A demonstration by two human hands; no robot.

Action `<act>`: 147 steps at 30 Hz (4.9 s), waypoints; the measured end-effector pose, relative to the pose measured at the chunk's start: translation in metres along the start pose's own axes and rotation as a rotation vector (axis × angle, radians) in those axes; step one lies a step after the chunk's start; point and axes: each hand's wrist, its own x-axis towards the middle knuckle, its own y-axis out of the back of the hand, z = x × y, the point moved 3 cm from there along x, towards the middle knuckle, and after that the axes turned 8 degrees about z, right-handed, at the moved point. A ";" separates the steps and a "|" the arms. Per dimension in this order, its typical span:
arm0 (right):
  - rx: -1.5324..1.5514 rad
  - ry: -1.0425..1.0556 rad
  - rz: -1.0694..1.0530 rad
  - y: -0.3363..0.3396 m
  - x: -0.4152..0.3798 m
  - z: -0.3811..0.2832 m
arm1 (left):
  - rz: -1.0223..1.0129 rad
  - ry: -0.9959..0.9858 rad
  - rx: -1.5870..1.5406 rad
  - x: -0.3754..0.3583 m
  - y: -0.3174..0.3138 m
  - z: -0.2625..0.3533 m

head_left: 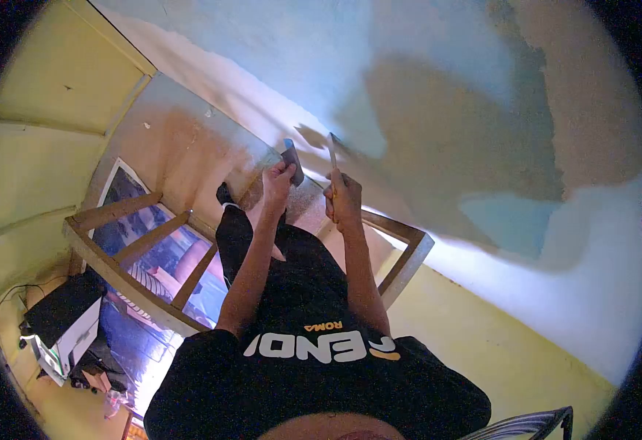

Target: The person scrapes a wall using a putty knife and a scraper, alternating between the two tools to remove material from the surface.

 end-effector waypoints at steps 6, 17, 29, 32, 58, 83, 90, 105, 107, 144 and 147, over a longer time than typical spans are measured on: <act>-0.055 0.014 0.004 0.006 0.000 -0.001 | 0.016 -0.013 0.038 -0.005 -0.002 0.006; -0.040 0.087 -0.009 -0.001 0.005 0.005 | 0.007 0.027 0.031 0.007 0.003 -0.006; -0.027 0.007 -0.009 0.013 -0.008 -0.004 | 0.000 0.029 0.009 -0.009 -0.003 0.020; -0.044 0.018 -0.066 -0.004 0.009 -0.007 | 0.007 0.022 -0.011 -0.004 -0.003 0.015; -0.213 0.087 -0.033 -0.003 0.014 -0.004 | 0.004 0.046 0.023 0.005 0.001 0.007; -0.188 0.099 -0.025 -0.008 0.013 -0.008 | 0.035 -0.001 0.044 0.005 0.010 0.018; -0.303 0.190 0.029 -0.013 0.015 -0.002 | 0.008 0.021 0.039 -0.003 0.004 0.015; -0.259 0.186 -0.043 -0.022 0.032 -0.003 | -0.031 0.000 0.031 0.002 0.008 0.013; -0.274 0.300 -0.020 -0.020 0.037 0.009 | -0.014 0.004 0.004 0.005 0.003 0.017; -0.323 0.248 0.001 -0.010 0.029 0.006 | -0.055 0.034 0.147 0.008 -0.001 0.026; -0.255 0.194 0.022 -0.014 0.036 0.018 | -0.083 0.009 0.170 0.007 -0.010 0.034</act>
